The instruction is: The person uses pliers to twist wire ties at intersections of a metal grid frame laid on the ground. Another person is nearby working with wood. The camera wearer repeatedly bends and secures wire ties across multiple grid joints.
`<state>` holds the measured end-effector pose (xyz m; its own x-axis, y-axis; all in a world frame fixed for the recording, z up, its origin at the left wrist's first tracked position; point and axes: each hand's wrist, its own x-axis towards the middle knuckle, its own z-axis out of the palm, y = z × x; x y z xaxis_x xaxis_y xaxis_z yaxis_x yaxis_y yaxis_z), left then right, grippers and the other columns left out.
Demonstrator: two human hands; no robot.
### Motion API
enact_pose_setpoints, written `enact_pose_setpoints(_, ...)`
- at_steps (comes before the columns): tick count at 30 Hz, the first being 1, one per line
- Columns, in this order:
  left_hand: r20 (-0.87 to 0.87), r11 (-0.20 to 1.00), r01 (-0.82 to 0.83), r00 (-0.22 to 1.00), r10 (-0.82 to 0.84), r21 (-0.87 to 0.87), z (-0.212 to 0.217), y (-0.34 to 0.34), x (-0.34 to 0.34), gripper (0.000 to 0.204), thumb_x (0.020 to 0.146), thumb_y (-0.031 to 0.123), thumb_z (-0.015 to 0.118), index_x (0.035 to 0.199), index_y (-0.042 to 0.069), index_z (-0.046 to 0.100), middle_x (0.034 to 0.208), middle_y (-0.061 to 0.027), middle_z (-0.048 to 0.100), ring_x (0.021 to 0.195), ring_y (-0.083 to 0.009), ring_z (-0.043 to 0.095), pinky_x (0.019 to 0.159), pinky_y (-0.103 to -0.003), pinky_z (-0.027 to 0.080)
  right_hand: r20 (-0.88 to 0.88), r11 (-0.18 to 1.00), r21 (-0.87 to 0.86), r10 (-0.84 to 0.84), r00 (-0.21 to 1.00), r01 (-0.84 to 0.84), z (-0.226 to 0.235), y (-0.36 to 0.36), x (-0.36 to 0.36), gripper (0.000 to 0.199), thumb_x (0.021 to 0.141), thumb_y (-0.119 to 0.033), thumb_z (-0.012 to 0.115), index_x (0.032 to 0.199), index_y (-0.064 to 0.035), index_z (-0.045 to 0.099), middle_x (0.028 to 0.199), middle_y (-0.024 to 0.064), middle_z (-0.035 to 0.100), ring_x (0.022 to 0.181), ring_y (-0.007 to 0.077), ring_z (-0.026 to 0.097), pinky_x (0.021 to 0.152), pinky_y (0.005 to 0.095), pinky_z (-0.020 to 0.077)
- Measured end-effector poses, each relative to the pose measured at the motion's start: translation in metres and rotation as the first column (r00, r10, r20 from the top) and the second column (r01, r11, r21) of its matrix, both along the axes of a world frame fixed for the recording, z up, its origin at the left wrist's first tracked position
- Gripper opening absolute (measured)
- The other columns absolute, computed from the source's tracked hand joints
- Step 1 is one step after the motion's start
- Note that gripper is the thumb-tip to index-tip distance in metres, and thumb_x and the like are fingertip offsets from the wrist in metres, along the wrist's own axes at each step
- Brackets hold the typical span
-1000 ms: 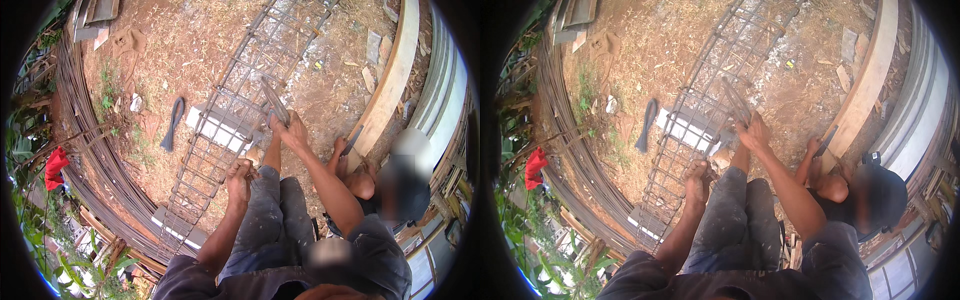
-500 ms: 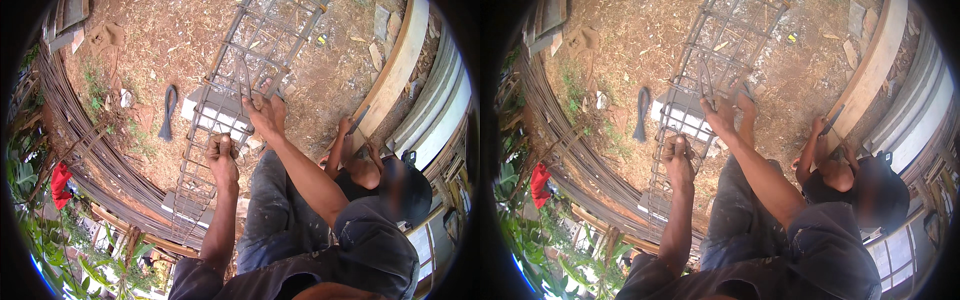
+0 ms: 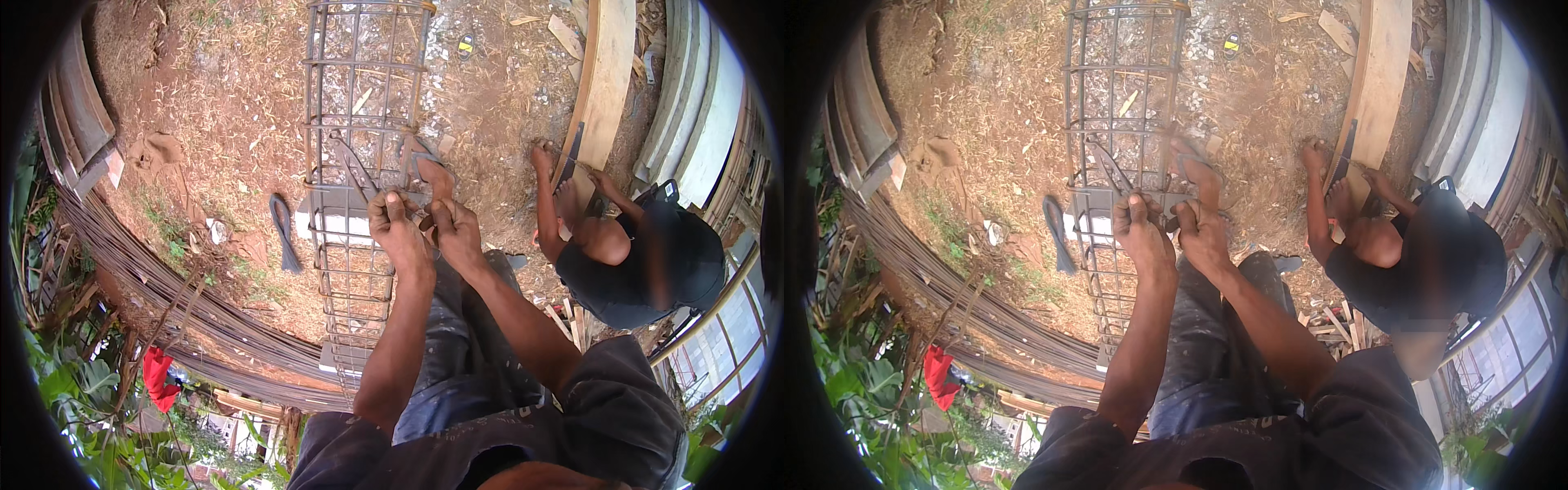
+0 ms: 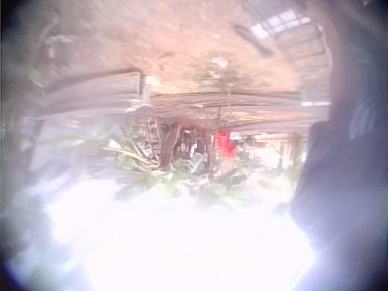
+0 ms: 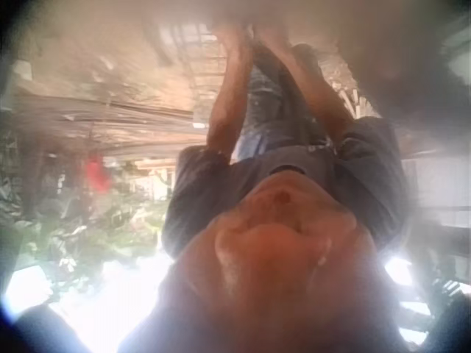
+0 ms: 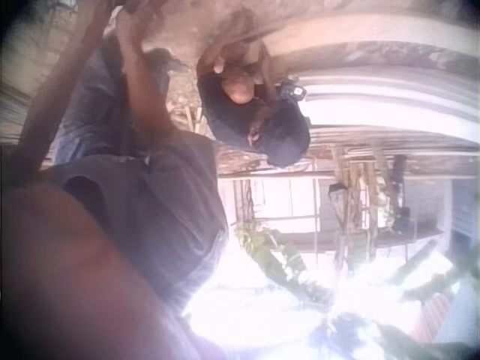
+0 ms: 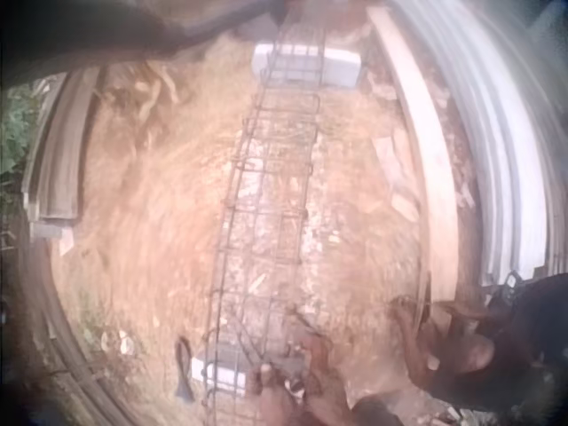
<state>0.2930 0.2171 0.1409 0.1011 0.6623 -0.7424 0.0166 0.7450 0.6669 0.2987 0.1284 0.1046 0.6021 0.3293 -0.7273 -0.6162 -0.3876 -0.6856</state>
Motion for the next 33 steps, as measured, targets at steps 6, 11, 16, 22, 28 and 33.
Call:
enact_pose_setpoints(6, 0.226, 0.989, 0.129, 0.968, -0.110, -0.073, -0.046, 0.023, 0.032, 0.016, 0.090, -0.009, 0.049, 0.101, 0.001, 0.052, 0.092, -0.0089, 0.060, 0.080, -0.0246, 0.065, 0.079, -0.043, 0.058, -0.305, 0.734, -0.100, -0.665, 0.682, 0.671, -0.012, 0.008, 0.071, 0.026, 0.101, -0.028, 0.049, 0.092, -0.0048, 0.055, 0.081, 0.0109, 0.066, 0.064, 0.0199, 0.065, 0.049, 0.0306, 0.0525)
enact_pose_setpoints(11, 0.101, 0.976, 0.210, 0.974, -0.203, -0.064, -0.077, 0.047, 0.086, 0.017, 0.087, -0.012, 0.050, 0.097, 0.001, 0.056, 0.089, -0.0094, 0.060, 0.082, -0.0255, 0.065, 0.077, -0.036, 0.058, -0.299, 0.678, 0.104, -0.676, 0.673, 0.727, -0.019, 0.013, 0.093, 0.028, 0.096, -0.031, 0.059, 0.095, -0.0034, 0.059, 0.087, 0.0098, 0.067, 0.074, 0.0210, 0.067, 0.061, 0.0319, 0.0551)
enact_pose_setpoints(16, -0.166, 0.492, 0.847, 0.525, -0.835, 0.202, -0.100, 0.086, 0.129, 0.020, 0.085, 0.004, 0.064, 0.105, 0.001, 0.065, 0.083, -0.0093, 0.064, 0.080, -0.0211, 0.066, 0.070, -0.034, 0.054, -0.034, 0.969, -0.014, -0.245, 0.969, 0.245, -0.041, 0.013, 0.138, 0.013, 0.090, -0.013, 0.066, 0.098, -0.0026, 0.067, 0.082, 0.0051, 0.068, 0.062, 0.0098, 0.057, 0.051, 0.0240, 0.0427)
enact_pose_setpoints(22, -0.846, -0.364, 0.901, 0.005, -0.533, 0.235, -0.127, 0.145, 0.156, 0.037, 0.080, 0.022, 0.074, 0.114, 0.011, 0.067, 0.112, -0.0121, 0.063, 0.109, -0.0286, 0.056, 0.098, -0.046, 0.040, 0.184, 0.921, -0.334, -0.144, 0.972, 0.200, -0.118, 0.011, 0.209, 0.020, 0.082, -0.004, 0.061, 0.098, 0.0006, 0.071, 0.083, 0.0068, 0.068, 0.061, 0.0114, 0.056, 0.053, 0.0263, 0.0433)
enact_pose_setpoints(28, -0.945, -0.664, 0.700, 0.045, -0.324, 0.261, -0.175, 0.184, 0.141, 0.031, 0.086, 0.031, 0.067, 0.109, 0.012, 0.067, 0.118, -0.0103, 0.060, 0.114, -0.0292, 0.052, 0.100, -0.047, 0.037, -0.032, 0.814, -0.259, -0.545, 0.838, 0.519, -0.150, 0.040, 0.196, 0.021, 0.081, -0.001, 0.059, 0.100, -0.0034, 0.069, 0.074, 0.0034, 0.060, 0.055, 0.0101, 0.049, 0.046, 0.0263, 0.0405)
enact_pose_setpoints(33, -0.451, 0.647, 0.721, 0.677, -0.582, 0.247, -0.143, 0.146, 0.085, 0.055, 0.095, 0.049, 0.051, 0.114, -0.002, 0.056, 0.120, -0.0206, 0.054, 0.104, -0.0299, 0.058, 0.088, -0.046, 0.050, -0.307, 0.622, -0.338, -0.782, 0.543, 0.706, -0.129, 0.047, 0.124, 0.023, 0.080, 0.002, 0.055, 0.096, 0.0000, 0.070, 0.076, 0.0086, 0.067, 0.053, 0.0159, 0.055, 0.046, 0.0301, 0.0425)
